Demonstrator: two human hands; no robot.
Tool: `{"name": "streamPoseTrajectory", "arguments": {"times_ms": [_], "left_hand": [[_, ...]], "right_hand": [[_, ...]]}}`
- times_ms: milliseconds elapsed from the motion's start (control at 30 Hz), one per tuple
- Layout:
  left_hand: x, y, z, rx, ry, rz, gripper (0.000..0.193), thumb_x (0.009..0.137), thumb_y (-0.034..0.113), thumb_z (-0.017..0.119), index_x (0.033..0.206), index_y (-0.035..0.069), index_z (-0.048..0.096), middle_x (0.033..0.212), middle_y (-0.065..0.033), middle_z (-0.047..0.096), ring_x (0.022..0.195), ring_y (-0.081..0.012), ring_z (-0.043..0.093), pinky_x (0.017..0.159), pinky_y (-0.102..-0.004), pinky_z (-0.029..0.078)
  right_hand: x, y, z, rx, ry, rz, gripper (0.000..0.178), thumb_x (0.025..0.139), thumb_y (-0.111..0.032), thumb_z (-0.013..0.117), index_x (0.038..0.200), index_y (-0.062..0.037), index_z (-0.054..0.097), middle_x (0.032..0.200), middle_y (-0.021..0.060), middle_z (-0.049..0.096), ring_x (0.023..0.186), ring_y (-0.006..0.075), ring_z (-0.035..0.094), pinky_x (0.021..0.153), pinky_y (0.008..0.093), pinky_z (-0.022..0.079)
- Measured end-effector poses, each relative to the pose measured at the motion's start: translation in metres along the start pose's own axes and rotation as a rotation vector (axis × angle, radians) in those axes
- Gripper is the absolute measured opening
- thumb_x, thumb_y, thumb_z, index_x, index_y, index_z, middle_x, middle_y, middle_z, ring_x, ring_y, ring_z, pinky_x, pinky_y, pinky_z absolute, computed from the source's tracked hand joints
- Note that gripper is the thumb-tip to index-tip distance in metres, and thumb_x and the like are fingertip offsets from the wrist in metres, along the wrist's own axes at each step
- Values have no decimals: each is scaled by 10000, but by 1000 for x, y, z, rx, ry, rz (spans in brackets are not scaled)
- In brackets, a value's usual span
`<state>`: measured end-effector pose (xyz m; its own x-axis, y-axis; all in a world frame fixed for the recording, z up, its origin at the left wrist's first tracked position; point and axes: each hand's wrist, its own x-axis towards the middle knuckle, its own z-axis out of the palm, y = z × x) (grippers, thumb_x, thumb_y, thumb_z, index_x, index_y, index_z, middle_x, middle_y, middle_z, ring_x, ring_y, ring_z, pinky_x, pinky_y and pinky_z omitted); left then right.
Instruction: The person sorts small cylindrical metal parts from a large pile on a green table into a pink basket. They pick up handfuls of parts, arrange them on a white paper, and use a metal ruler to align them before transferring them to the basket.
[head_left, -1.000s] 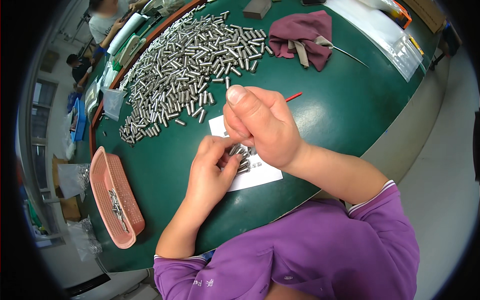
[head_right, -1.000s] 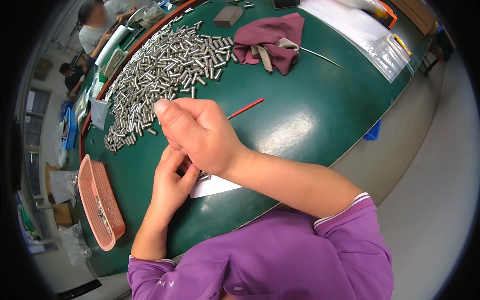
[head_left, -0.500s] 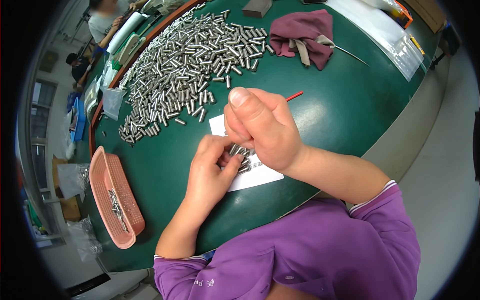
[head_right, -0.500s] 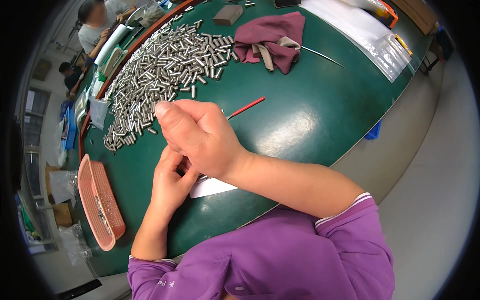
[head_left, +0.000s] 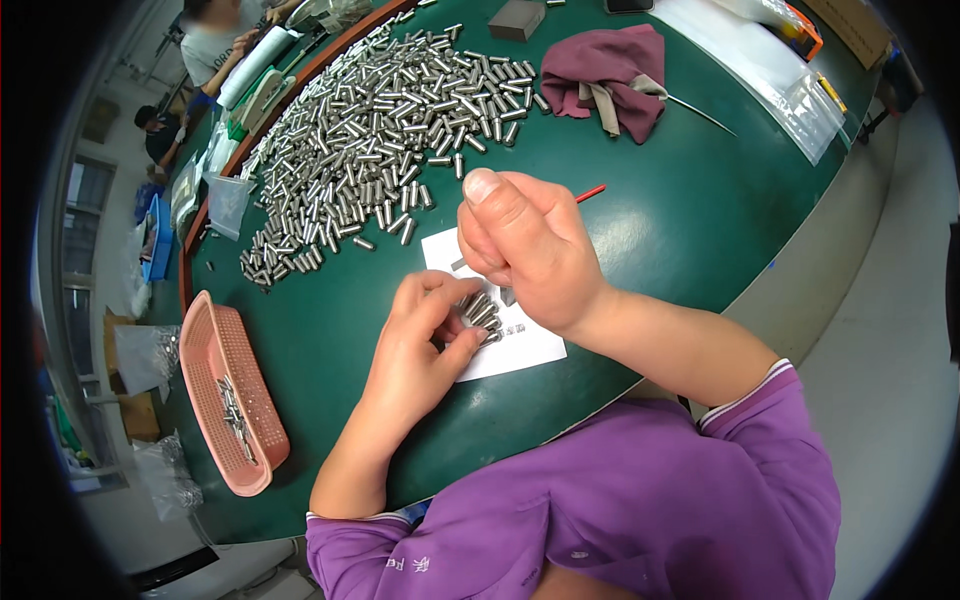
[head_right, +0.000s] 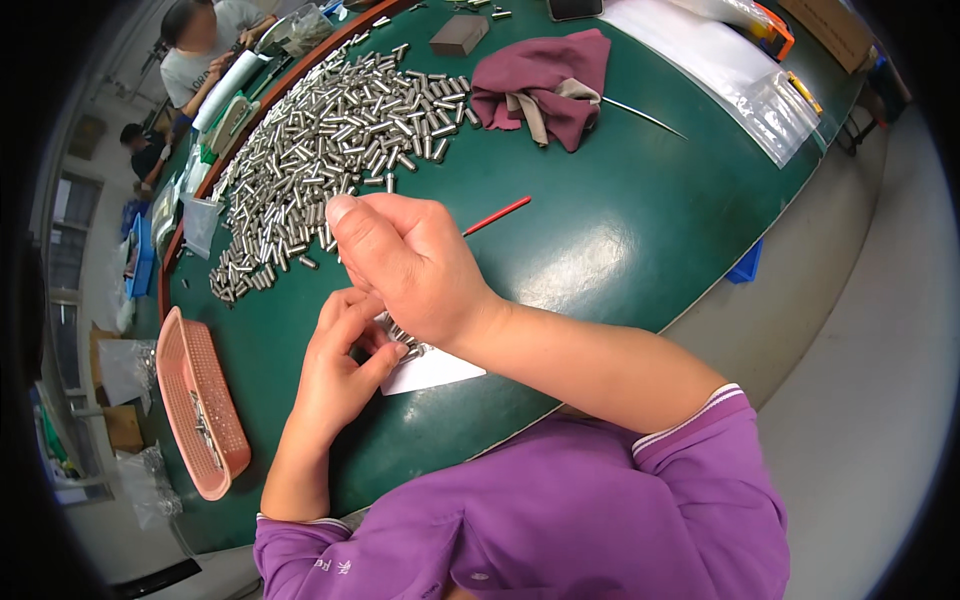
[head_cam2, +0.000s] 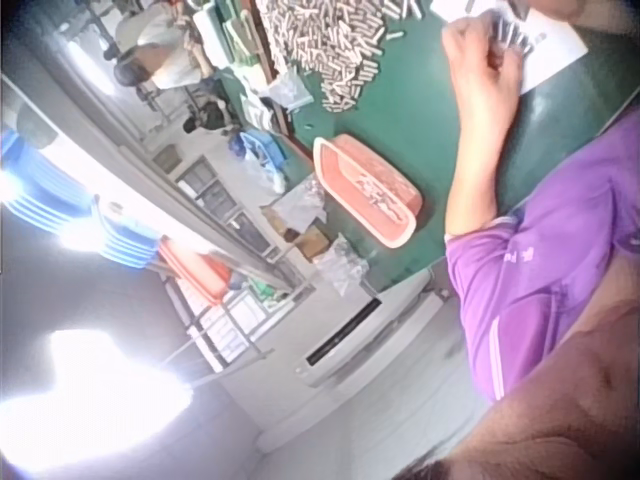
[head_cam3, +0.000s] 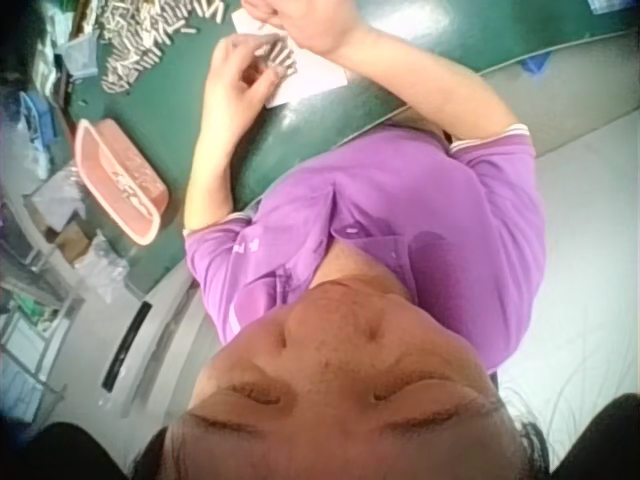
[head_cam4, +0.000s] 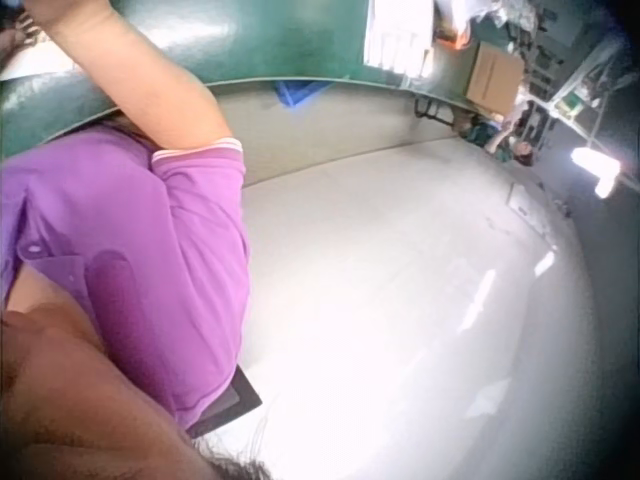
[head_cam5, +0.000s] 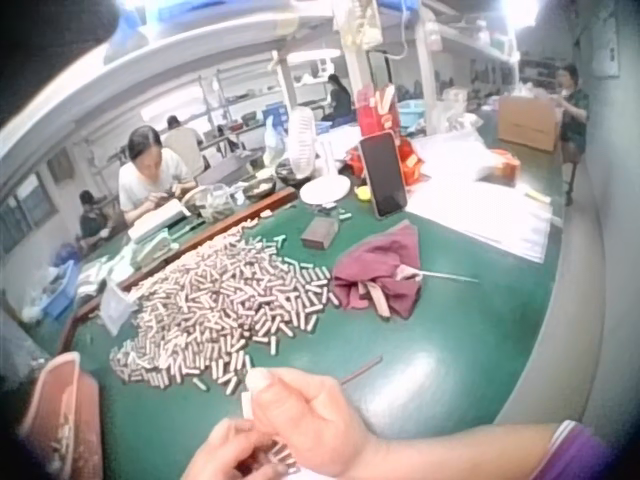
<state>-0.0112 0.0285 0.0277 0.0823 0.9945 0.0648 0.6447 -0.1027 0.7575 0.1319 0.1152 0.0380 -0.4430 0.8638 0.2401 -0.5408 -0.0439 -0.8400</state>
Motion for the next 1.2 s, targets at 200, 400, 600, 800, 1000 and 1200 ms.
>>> {"name": "streamPoseTrajectory", "arguments": {"times_ms": [200, 400, 600, 800, 1000, 1200], "left_hand": [[2, -6, 5, 36, 16, 8, 323, 759, -44, 696, 1062, 41, 627, 1009, -74, 532, 695, -122, 556, 614, -248, 487], [2, -7, 8, 19, 60, 0, 321, 755, -49, 693, 1056, 37, 625, 1012, -76, 533, 696, -121, 559, 618, -245, 491], [1, -8, 8, -3, 76, -20, 321, 752, -55, 691, 1052, 35, 624, 1011, -76, 532, 700, -119, 559, 624, -244, 492], [1, -4, 8, -6, 70, -26, 300, 761, -49, 683, 1044, 22, 615, 1003, -84, 530, 705, -132, 560, 631, -257, 491], [1, -8, 9, 62, 61, 22, 265, 771, -41, 673, 1020, 10, 600, 989, -92, 528, 712, -153, 567, 637, -275, 493], [-2, -3, 3, -64, 21, -36, 269, 761, -49, 685, 1002, 10, 580, 1077, -111, 519, 758, -167, 599, 669, -281, 515]], "right_hand": [[-3, -3, 5, 91, -17, 39, 457, 1004, -312, 420, 609, -87, 371, 549, -11, 372, 504, 70, 322, 483, 241, 308], [-4, -2, 6, 80, -21, 15, 454, 1006, -308, 414, 615, -81, 375, 552, -8, 368, 506, 70, 322, 482, 241, 310], [-7, -1, 8, 52, 17, -17, 450, 1009, -316, 403, 626, -80, 376, 552, -7, 371, 507, 71, 318, 474, 238, 304], [-10, 0, 8, 28, 23, -14, 438, 1006, -314, 415, 641, -75, 386, 560, -8, 369, 520, 72, 319, 478, 242, 304], [-10, 15, 16, -104, -31, -111, 408, 1004, -310, 445, 682, -60, 419, 583, -22, 359, 537, 70, 319, 491, 245, 303], [-6, 10, 9, 3, 28, -35, 415, 989, -311, 475, 671, -45, 465, 573, -36, 401, 552, 47, 358, 478, 253, 332]]}}
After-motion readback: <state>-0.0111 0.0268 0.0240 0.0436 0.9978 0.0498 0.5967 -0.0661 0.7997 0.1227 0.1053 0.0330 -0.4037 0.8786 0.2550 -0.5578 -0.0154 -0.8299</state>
